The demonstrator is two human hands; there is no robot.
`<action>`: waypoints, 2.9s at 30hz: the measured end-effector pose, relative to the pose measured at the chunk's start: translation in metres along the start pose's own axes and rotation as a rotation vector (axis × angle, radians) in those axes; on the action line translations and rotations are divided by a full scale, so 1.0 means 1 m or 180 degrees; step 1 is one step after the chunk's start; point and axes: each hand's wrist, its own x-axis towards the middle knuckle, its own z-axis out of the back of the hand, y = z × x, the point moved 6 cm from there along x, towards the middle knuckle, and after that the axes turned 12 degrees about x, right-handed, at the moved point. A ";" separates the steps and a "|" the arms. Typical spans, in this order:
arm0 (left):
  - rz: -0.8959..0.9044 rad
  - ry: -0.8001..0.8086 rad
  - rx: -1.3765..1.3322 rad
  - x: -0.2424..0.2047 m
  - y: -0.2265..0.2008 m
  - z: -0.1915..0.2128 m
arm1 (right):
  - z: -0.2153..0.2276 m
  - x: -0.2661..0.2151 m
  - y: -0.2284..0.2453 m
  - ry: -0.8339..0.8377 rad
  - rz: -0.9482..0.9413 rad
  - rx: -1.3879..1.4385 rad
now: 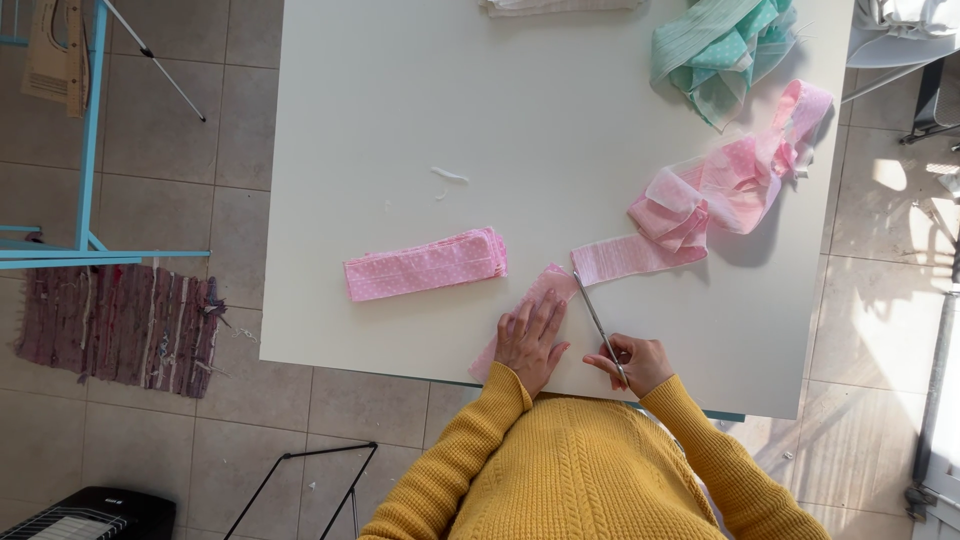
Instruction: Cutting pink fabric into small rectangular strips using scissors.
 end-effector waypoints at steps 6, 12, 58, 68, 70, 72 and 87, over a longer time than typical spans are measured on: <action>-0.0033 -0.0038 -0.0032 0.008 0.004 0.011 | 0.004 0.002 0.000 -0.0078 0.0027 -0.0181; 0.0041 -0.0222 0.0316 0.062 0.023 0.003 | 0.012 -0.010 0.005 -0.0147 0.0259 0.0176; 0.0204 -0.1151 -0.0300 0.038 0.077 0.048 | 0.040 0.061 0.087 -0.1245 0.2112 -0.0116; -0.0704 0.0035 -0.0243 0.000 0.016 0.003 | 0.168 0.047 0.085 -0.1739 0.1670 -0.0477; -0.0587 0.0026 -0.0165 -0.029 0.034 0.006 | 0.168 0.061 0.067 -0.1703 0.1532 -0.0551; -0.0452 0.0012 -0.0090 -0.050 0.054 0.010 | 0.166 0.068 0.056 -0.1652 0.1402 -0.0638; -0.0177 -0.0379 -0.0399 0.024 0.018 0.022 | 0.036 -0.027 -0.030 0.0432 -0.0260 0.0936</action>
